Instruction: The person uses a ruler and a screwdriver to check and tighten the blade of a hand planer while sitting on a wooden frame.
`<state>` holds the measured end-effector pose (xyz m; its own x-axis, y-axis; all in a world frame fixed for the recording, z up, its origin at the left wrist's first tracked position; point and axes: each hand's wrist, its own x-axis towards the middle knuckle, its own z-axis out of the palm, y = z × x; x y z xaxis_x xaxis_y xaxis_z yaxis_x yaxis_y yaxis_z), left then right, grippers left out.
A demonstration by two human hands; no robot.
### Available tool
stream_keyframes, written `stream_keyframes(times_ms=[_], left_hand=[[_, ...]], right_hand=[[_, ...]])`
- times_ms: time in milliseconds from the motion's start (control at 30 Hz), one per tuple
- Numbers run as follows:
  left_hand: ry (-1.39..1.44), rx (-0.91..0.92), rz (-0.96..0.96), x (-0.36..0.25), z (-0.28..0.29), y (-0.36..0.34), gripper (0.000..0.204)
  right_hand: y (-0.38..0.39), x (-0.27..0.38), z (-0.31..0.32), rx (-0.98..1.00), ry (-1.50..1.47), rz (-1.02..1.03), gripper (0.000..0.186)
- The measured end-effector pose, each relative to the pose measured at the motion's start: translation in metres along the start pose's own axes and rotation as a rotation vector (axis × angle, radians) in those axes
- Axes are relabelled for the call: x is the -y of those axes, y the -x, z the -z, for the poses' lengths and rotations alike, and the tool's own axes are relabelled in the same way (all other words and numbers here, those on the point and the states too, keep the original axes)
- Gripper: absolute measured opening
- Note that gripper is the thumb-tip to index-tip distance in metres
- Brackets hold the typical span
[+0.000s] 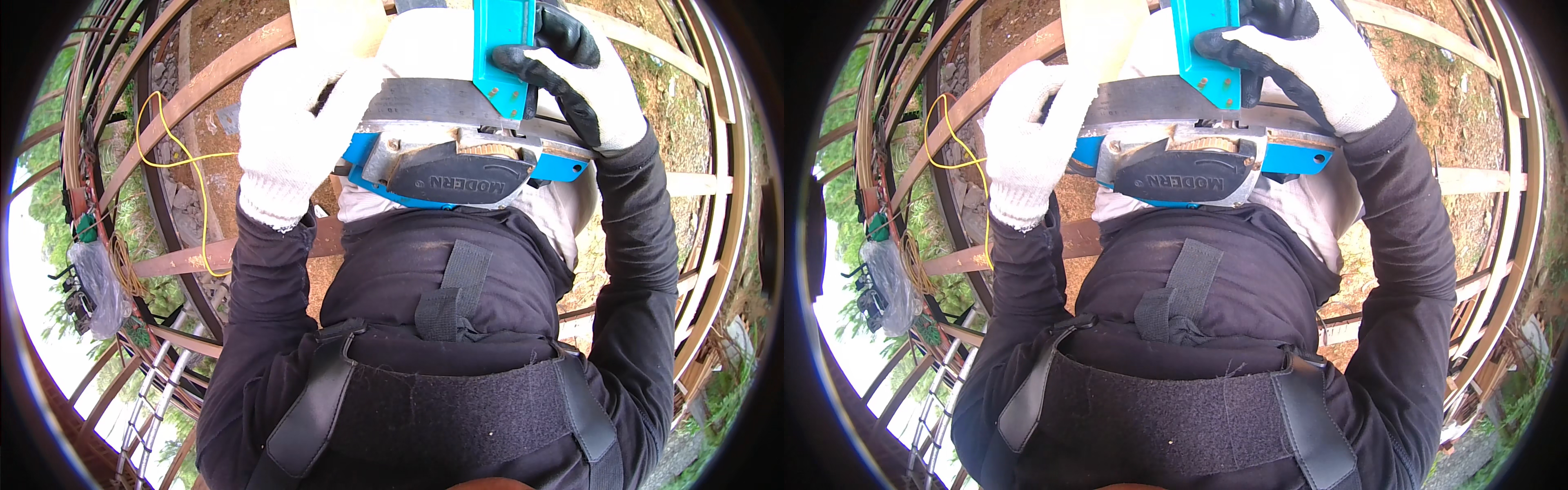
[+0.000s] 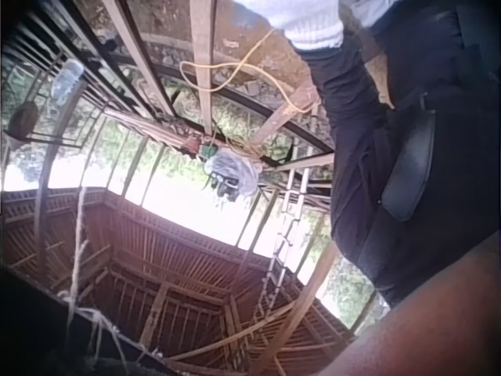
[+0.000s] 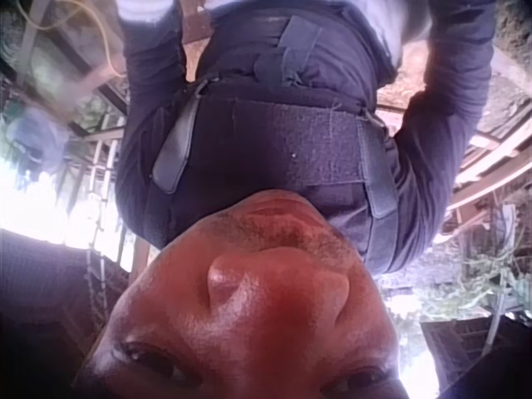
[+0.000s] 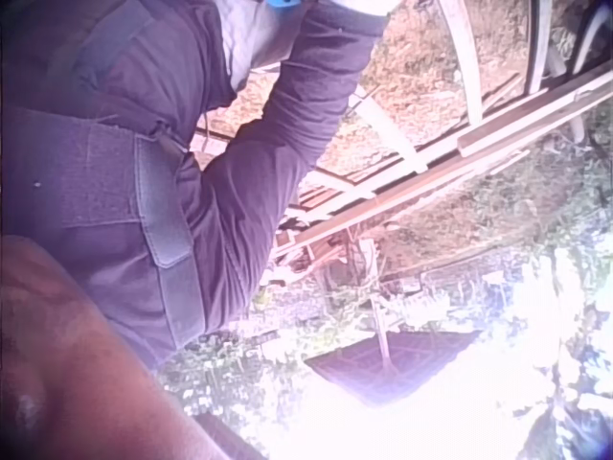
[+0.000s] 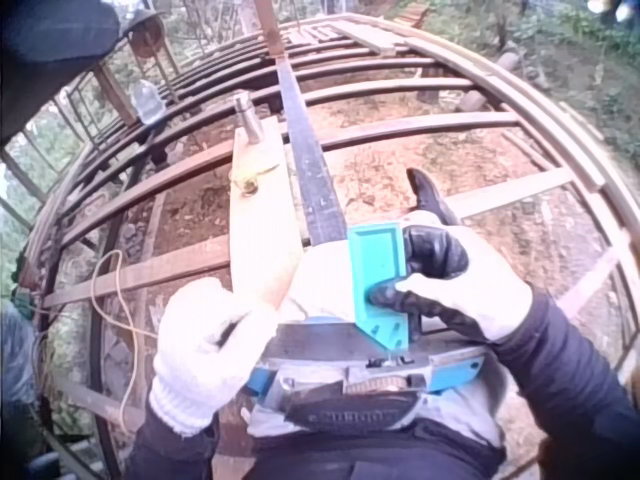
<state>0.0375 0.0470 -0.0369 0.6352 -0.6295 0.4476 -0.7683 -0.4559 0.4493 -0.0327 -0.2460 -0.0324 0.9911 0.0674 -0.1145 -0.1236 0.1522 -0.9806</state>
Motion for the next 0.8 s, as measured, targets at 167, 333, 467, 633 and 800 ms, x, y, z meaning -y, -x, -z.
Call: stream_keyframes(times_ms=[167,333,467,633,800], left_hand=[[0.031,0.0,0.045,0.004,0.001,0.003,0.01],[0.049,0.028,0.095,0.004,0.002,0.002,0.011],[0.04,0.023,0.064,0.002,0.002,0.0,0.01],[0.028,0.047,0.059,0.0,0.004,-0.002,0.009],[0.018,0.018,0.055,0.004,0.001,0.003,0.009]], right_hand=[[0.0,0.002,0.001,0.011,-0.031,0.01,0.044],[-0.001,-0.002,0.001,0.011,-0.08,0.056,0.051],[0.001,0.003,-0.004,0.033,-0.149,0.083,0.058],[-0.002,-0.001,0.001,0.04,-0.054,0.05,0.063],[0.003,0.007,-0.015,-0.128,-0.116,0.058,0.057]])
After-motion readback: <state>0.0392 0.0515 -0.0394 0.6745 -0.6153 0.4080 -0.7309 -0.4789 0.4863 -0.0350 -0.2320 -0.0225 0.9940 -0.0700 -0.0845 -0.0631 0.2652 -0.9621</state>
